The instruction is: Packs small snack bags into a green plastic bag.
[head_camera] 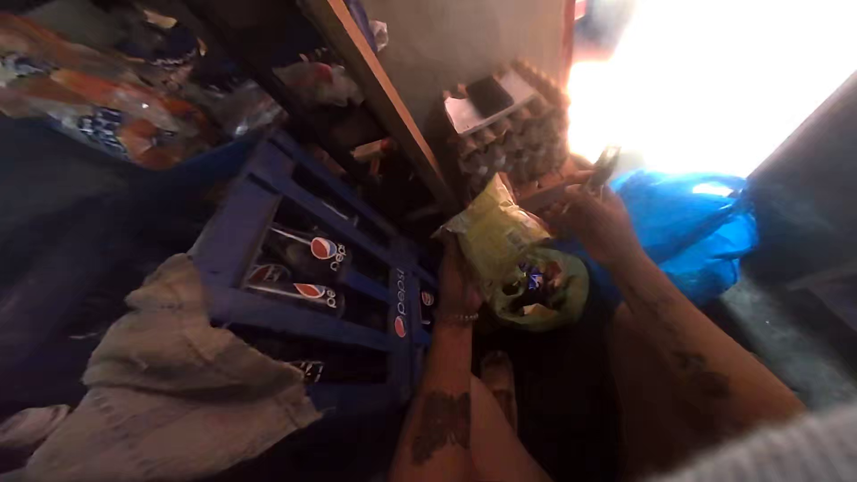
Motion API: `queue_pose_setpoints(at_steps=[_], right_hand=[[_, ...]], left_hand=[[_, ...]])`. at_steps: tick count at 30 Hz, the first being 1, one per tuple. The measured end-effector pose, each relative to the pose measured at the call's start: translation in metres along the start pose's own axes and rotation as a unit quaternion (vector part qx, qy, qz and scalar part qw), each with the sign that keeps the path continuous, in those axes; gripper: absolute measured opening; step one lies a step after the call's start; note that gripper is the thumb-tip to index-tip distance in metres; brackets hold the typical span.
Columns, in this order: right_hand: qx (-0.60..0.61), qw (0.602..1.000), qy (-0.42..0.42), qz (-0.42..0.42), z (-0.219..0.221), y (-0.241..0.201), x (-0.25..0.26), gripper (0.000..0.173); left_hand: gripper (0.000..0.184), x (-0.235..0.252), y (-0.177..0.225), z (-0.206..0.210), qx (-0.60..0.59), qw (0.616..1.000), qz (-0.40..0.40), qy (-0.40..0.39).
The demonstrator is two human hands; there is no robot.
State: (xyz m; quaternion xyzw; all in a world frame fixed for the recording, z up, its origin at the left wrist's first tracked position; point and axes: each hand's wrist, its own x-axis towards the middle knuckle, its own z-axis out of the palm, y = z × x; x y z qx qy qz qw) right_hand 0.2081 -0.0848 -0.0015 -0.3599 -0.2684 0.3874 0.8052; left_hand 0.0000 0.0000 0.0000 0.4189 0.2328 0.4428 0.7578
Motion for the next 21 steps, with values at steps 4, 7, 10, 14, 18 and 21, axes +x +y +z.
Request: queue_pose_setpoints(at_steps=[4, 7, 10, 14, 18, 21], right_hand=[[-0.144, 0.988, -0.007, 0.06, 0.009, 0.01, -0.005, 0.018], [-0.227, 0.972, -0.021, 0.05, 0.011, 0.016, -0.006, 0.018], [-0.267, 0.961, -0.028, 0.065, 0.015, 0.02, -0.006, 0.022], [-0.266, 0.96, -0.04, 0.084, 0.021, 0.021, -0.007, 0.021], [-0.272, 0.96, -0.044, 0.045, 0.021, 0.026, -0.006, 0.02], [-0.288, 0.957, -0.042, 0.001, 0.022, 0.029, -0.007, 0.017]], left_hand=[[0.041, 0.017, -0.002, -0.015, 0.069, 0.997, 0.023, -0.025], [0.037, 0.018, -0.005, -0.022, 0.085, 0.996, 0.024, -0.029], [0.038, 0.015, -0.007, -0.03, 0.105, 0.994, 0.01, -0.024], [0.04, 0.011, -0.007, -0.021, 0.193, 0.981, 0.014, -0.012], [0.053, 0.003, -0.011, -0.022, 0.201, 0.979, 0.001, 0.001], [0.052, -0.006, -0.007, -0.018, 0.218, 0.976, -0.001, -0.002]])
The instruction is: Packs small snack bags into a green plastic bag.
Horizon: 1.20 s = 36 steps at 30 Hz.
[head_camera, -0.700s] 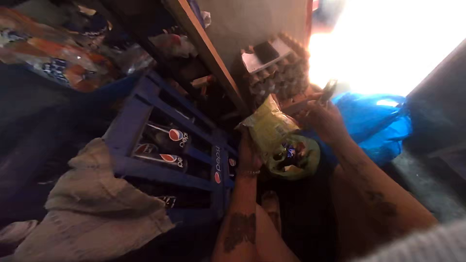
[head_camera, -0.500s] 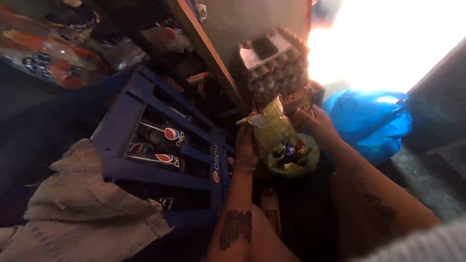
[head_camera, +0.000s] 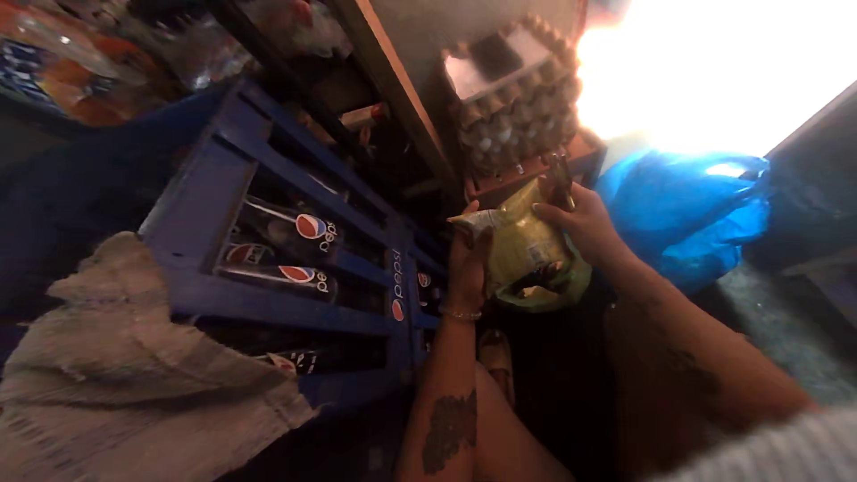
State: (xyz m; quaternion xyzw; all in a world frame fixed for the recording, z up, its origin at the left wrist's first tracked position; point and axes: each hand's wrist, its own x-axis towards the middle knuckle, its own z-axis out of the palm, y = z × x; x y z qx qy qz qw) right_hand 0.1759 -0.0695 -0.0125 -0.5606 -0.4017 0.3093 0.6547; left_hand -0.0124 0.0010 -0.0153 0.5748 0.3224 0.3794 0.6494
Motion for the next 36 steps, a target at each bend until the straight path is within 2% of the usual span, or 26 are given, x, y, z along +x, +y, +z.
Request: queue_pose_setpoints(at_steps=[3, 6, 8, 10, 13, 15, 18, 20, 22, 23, 25, 27, 30, 32, 34, 36], right_hand=[[-0.031, 0.999, 0.028, -0.024, -0.003, -0.001, -0.001, 0.016], [-0.046, 0.995, 0.059, -0.068, -0.006, -0.001, -0.002, 0.014], [-0.051, 0.991, 0.078, -0.091, -0.007, -0.002, -0.002, 0.012], [-0.071, 0.986, 0.111, -0.1, -0.008, 0.0, -0.002, 0.017], [-0.05, 0.984, 0.148, -0.083, -0.01, 0.001, -0.003, 0.02], [0.019, 0.995, 0.098, -0.017, -0.005, -0.003, -0.008, 0.016], [0.121, 0.987, -0.006, 0.11, 0.006, -0.007, -0.016, 0.032], [0.141, 0.979, -0.036, 0.14, 0.013, -0.009, -0.021, 0.035], [0.138, 0.98, -0.031, 0.141, 0.017, -0.009, -0.024, 0.029], [0.135, 0.981, -0.024, 0.14, 0.018, -0.008, -0.024, 0.032], [0.132, 0.982, 0.004, 0.138, 0.016, -0.004, -0.02, 0.043], [0.142, 0.981, 0.03, 0.128, 0.008, 0.0, -0.014, 0.048], [0.162, 0.982, 0.041, 0.091, -0.005, -0.004, -0.007, 0.039], [0.164, 0.983, 0.012, 0.082, -0.01, -0.008, -0.006, 0.036], [0.142, 0.985, -0.016, 0.092, -0.007, -0.007, -0.011, 0.036], [0.108, 0.987, -0.034, 0.111, 0.002, -0.006, -0.016, 0.048]], left_hand=[[0.041, -0.005, 0.009, 0.013, 0.006, 0.997, -0.049, 0.059], [0.037, -0.005, 0.004, 0.022, -0.011, 0.995, -0.053, 0.084], [0.04, -0.005, 0.0, 0.028, -0.016, 0.994, -0.022, 0.103], [0.05, -0.006, -0.006, 0.032, 0.023, 0.989, 0.076, 0.126], [0.051, 0.002, -0.02, 0.023, 0.084, 0.936, 0.314, 0.135], [0.046, 0.007, -0.022, 0.013, 0.149, 0.89, 0.403, 0.15], [0.034, 0.007, -0.024, 0.004, 0.303, 0.826, 0.44, 0.177], [0.029, 0.004, -0.026, 0.006, 0.392, 0.787, 0.448, 0.161], [0.029, 0.001, -0.029, 0.013, 0.458, 0.752, 0.455, 0.132], [0.03, -0.001, -0.03, 0.018, 0.471, 0.75, 0.453, 0.105], [0.038, -0.002, -0.031, 0.025, 0.466, 0.77, 0.435, 0.031], [0.054, 0.0, -0.035, 0.025, 0.412, 0.814, 0.407, -0.035], [0.074, -0.003, -0.027, 0.019, 0.277, 0.893, 0.349, -0.063], [0.066, -0.004, -0.019, 0.015, 0.237, 0.917, 0.313, -0.069], [0.049, -0.003, -0.021, 0.016, 0.248, 0.912, 0.319, -0.074], [0.048, -0.002, -0.026, 0.018, 0.274, 0.897, 0.339, -0.077]])
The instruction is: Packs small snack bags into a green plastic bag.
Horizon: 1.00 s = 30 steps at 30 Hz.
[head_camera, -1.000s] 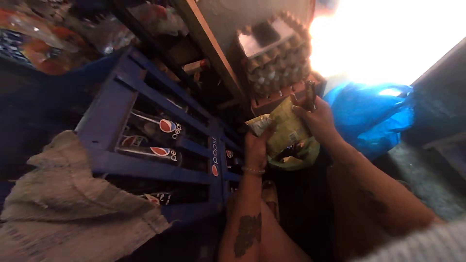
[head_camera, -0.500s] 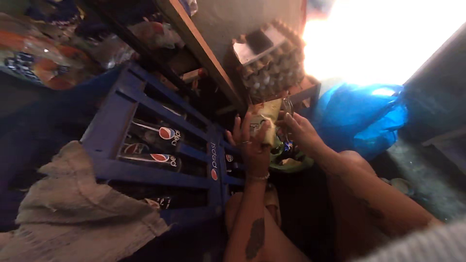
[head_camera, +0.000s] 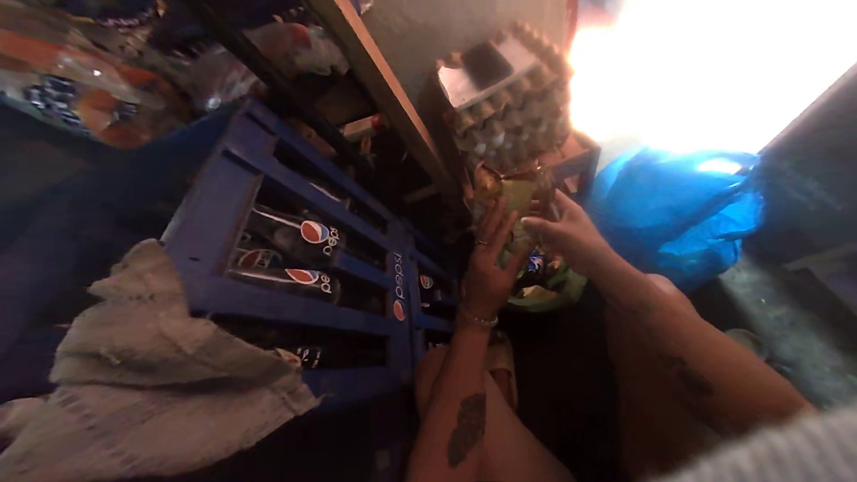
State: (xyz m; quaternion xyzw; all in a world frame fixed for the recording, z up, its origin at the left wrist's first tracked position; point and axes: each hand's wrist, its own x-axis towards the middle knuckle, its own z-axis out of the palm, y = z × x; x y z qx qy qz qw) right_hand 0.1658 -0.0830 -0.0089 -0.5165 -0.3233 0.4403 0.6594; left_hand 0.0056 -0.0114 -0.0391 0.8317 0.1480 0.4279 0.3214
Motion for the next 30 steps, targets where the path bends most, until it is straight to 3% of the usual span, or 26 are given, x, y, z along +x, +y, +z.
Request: queue_pose_setpoints(at_steps=[4, 10, 15, 19, 22, 30], right_hand=[[-0.006, 0.998, 0.055, -0.011, 0.008, 0.013, 0.001, 0.06], [-0.025, 0.995, 0.082, -0.045, -0.004, 0.011, 0.006, 0.037], [-0.03, 0.998, 0.044, -0.045, -0.005, 0.016, 0.006, 0.035], [-0.026, 0.998, 0.055, -0.033, 0.0, 0.019, 0.004, 0.046], [-0.038, 0.996, 0.074, -0.042, 0.002, 0.017, 0.003, 0.045], [-0.027, 0.985, 0.081, -0.151, -0.004, 0.011, 0.002, 0.042]], left_hand=[[0.062, -0.001, 0.007, 0.009, -0.055, 0.998, -0.019, -0.004], [0.044, 0.001, 0.004, -0.005, -0.083, 0.996, -0.02, 0.022], [0.053, -0.003, 0.008, -0.003, -0.146, 0.986, -0.078, -0.001], [0.056, -0.008, 0.007, 0.004, -0.065, 0.997, -0.033, 0.015], [0.051, -0.01, 0.007, 0.007, -0.01, 0.999, 0.012, 0.028], [0.033, -0.007, 0.01, 0.012, 0.026, 0.989, 0.112, 0.093]])
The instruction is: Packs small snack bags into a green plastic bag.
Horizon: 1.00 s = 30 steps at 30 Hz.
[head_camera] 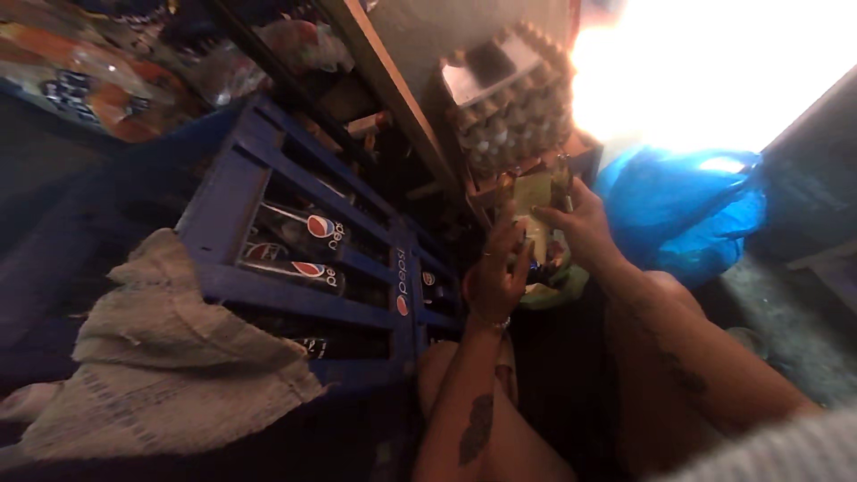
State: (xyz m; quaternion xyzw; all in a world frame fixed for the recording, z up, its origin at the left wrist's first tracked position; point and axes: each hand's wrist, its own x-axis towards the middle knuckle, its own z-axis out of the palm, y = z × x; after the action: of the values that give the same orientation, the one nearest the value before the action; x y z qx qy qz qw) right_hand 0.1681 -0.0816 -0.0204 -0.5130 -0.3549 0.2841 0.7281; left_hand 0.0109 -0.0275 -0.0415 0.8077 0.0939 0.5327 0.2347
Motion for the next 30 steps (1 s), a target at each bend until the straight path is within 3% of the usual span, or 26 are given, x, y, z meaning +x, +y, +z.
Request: queue_pose_setpoints(at_steps=[3, 5, 7, 9, 11, 13, 16, 20, 30], right_hand=[[0.031, 0.999, -0.024, -0.006, -0.006, -0.006, 0.003, 0.038], [0.074, 0.996, -0.046, 0.021, -0.009, -0.01, 0.003, 0.038], [0.117, 0.99, -0.063, 0.047, -0.01, -0.013, 0.002, 0.036], [0.15, 0.985, -0.067, 0.047, -0.01, -0.013, 0.002, 0.036], [0.178, 0.982, -0.048, 0.045, -0.01, -0.014, 0.004, 0.033], [0.2, 0.978, -0.01, 0.056, -0.011, -0.016, 0.007, 0.031], [0.208, 0.975, 0.038, 0.064, -0.014, -0.014, 0.012, 0.027], [0.227, 0.971, 0.057, 0.054, -0.013, -0.013, 0.012, 0.024], [0.242, 0.966, 0.065, 0.066, -0.01, -0.013, 0.011, 0.032]], left_hand=[[0.042, 0.008, -0.003, -0.014, -0.011, 0.997, -0.054, 0.056], [0.052, 0.012, -0.006, -0.02, -0.058, 0.985, -0.149, 0.065], [0.057, 0.015, -0.007, -0.023, -0.142, 0.949, -0.274, 0.056], [0.046, 0.016, -0.008, -0.02, -0.22, 0.907, -0.342, 0.112], [0.036, 0.018, -0.007, -0.021, -0.291, 0.871, -0.347, 0.189], [0.04, 0.02, -0.009, -0.025, -0.377, 0.828, -0.342, 0.236], [0.046, 0.021, -0.009, -0.031, -0.519, 0.755, -0.32, 0.241], [0.039, 0.023, -0.007, -0.033, -0.637, 0.691, -0.274, 0.207], [0.025, 0.022, -0.007, -0.033, -0.705, 0.65, -0.233, 0.161]])
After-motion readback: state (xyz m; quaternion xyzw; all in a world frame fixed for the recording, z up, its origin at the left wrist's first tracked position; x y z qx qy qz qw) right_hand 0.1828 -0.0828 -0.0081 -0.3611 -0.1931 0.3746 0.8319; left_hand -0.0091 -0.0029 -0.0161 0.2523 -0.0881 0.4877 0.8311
